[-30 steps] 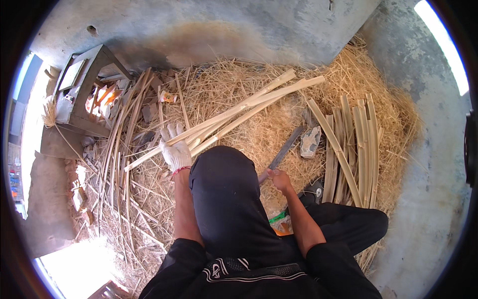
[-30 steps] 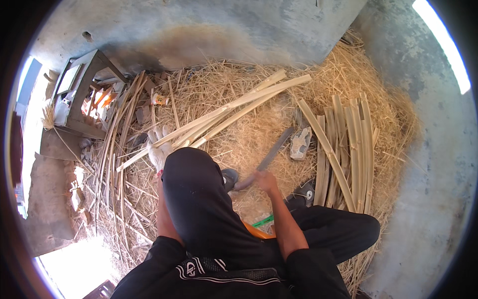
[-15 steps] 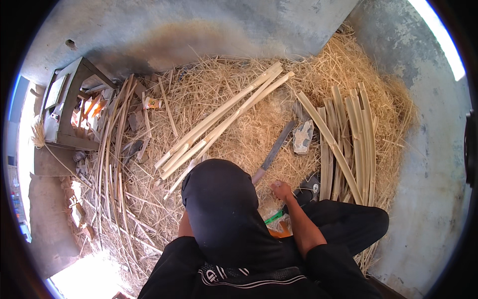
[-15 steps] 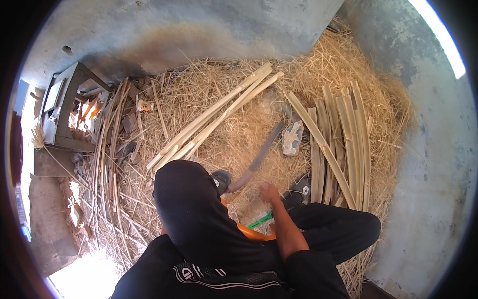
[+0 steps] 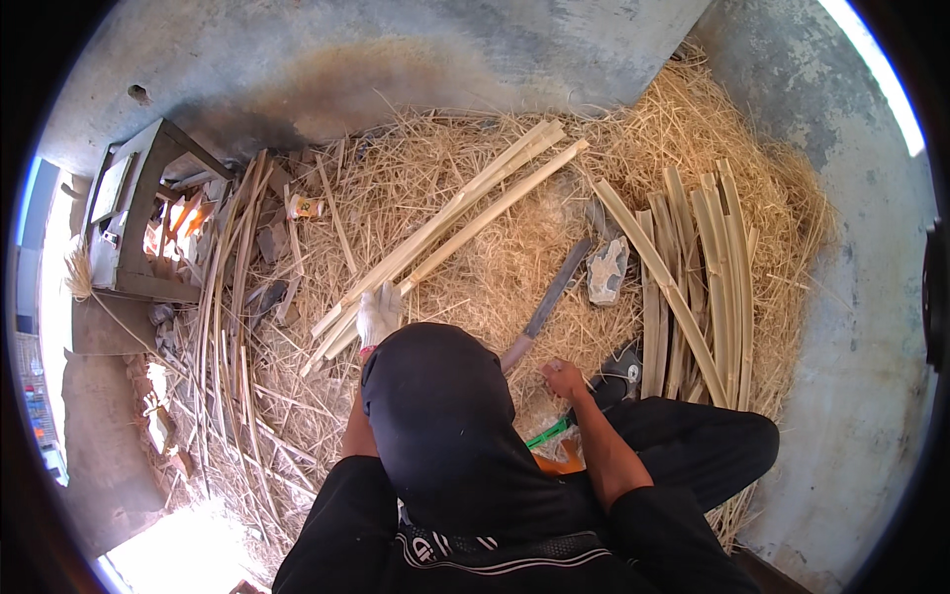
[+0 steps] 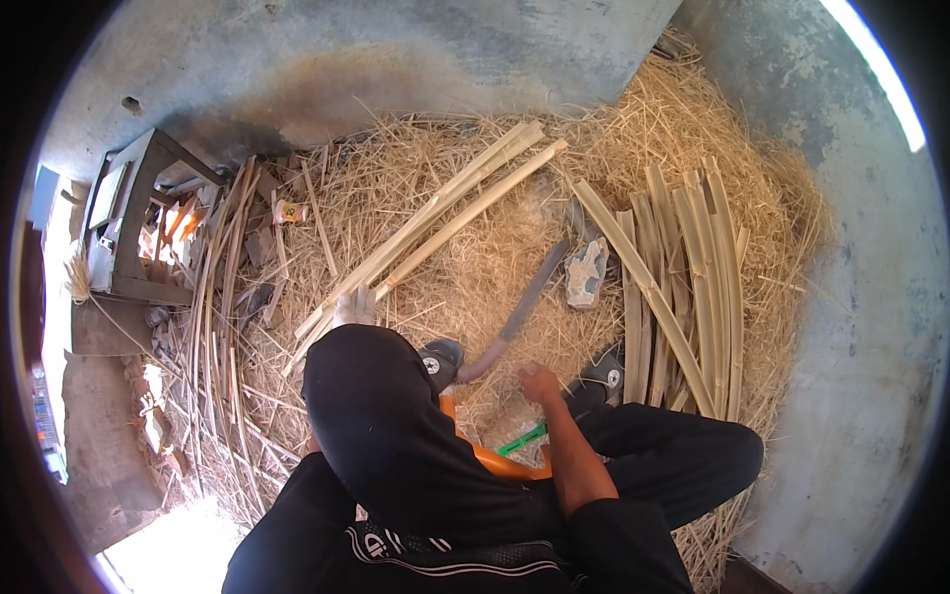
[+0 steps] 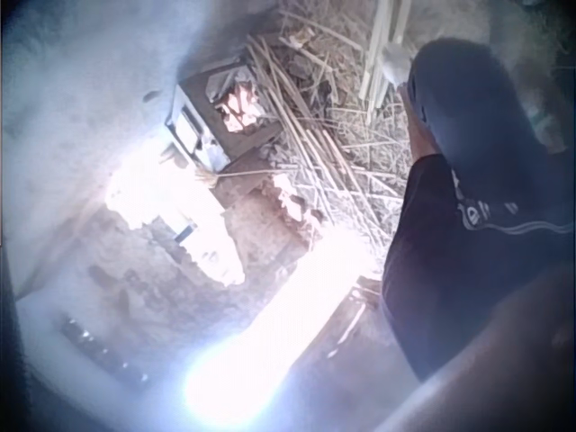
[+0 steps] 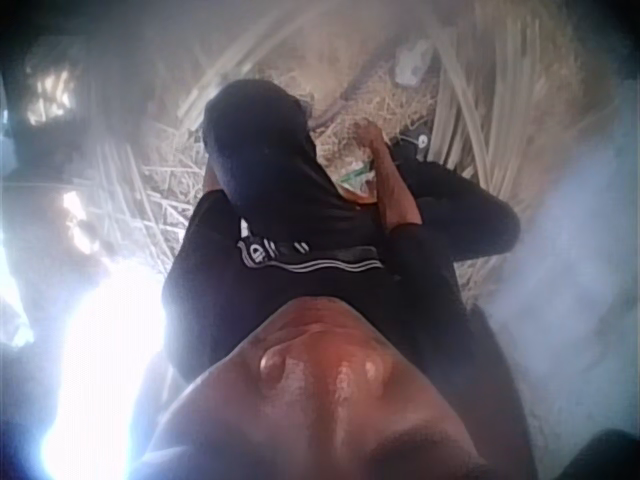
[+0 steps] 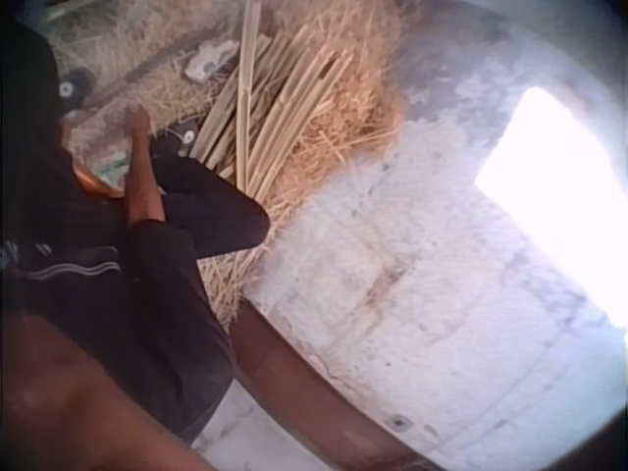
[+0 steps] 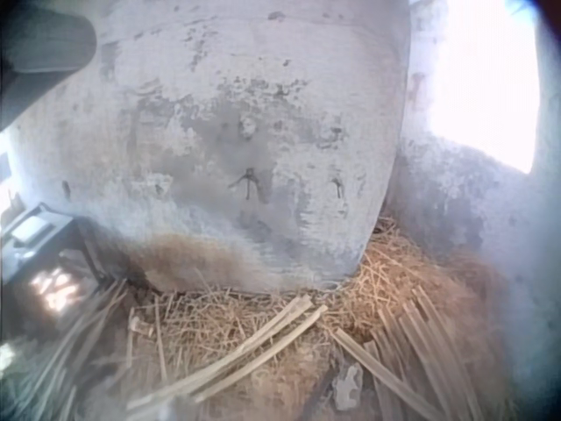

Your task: The person sits on a straw-covered floor and uses a large knife to split long bamboo poles into thin strips. They hold the bamboo with one hand and use the knife to slice through the material, occasionally using a stone to assist in the splitting process. The resulting strips are placed in a pile on the floor.

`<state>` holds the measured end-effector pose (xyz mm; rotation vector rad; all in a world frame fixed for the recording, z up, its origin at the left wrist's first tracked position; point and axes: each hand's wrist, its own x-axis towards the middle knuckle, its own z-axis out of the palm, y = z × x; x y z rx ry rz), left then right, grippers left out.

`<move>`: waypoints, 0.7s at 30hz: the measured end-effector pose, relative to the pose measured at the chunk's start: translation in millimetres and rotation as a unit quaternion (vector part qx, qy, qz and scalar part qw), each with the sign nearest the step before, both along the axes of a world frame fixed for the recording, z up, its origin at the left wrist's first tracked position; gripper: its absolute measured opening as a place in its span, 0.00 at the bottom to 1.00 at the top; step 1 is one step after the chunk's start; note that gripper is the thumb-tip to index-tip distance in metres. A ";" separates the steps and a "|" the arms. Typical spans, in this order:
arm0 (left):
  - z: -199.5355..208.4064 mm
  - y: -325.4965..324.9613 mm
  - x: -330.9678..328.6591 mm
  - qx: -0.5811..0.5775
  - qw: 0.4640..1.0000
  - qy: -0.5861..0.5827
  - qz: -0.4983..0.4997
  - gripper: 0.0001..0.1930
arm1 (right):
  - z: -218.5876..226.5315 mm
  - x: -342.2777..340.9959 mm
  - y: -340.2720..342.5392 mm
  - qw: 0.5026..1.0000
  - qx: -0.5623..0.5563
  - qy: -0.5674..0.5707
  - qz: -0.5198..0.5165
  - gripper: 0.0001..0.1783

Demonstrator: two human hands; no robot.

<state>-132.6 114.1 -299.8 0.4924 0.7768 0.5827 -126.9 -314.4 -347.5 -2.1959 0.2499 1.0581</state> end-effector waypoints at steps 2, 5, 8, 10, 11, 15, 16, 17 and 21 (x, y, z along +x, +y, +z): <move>11.1 -1.0 1.7 0.014 1.000 -0.003 0.008 0.23 | -2.0 0.5 -1.0 0.999 0.013 -0.048 0.020 0.26; 29.0 -0.8 3.8 0.026 0.999 -0.024 0.004 0.22 | -14.7 -3.2 -6.6 0.990 0.023 -0.130 0.043 0.26; 41.1 3.5 2.0 0.041 0.998 -0.040 0.019 0.21 | -7.8 2.5 5.9 0.997 0.019 -0.072 -0.025 0.26; 39.4 7.8 2.5 0.037 0.998 -0.043 0.022 0.20 | 0.9 5.1 4.5 0.999 0.006 -0.017 -0.027 0.26; 39.2 12.1 2.9 0.030 0.999 -0.042 0.018 0.21 | -1.4 3.5 6.4 0.999 0.014 -0.036 -0.023 0.26; 21.0 2.8 5.5 0.013 0.999 0.012 -0.029 0.26 | -10.1 -4.2 -1.9 0.998 0.009 -0.058 -0.011 0.25; 5.7 4.4 -0.3 -0.027 0.998 0.038 -0.050 0.28 | -3.8 -4.0 2.0 0.999 0.005 -0.050 -0.006 0.25; -17.0 6.5 -8.0 -0.068 0.993 0.063 -0.073 0.30 | -6.5 -4.0 0.3 0.997 -0.002 -0.080 0.000 0.23; -12.3 -7.3 -12.4 -0.077 0.986 0.111 -0.096 0.34 | 3.8 0.6 4.1 0.978 -0.018 -0.205 -0.027 0.17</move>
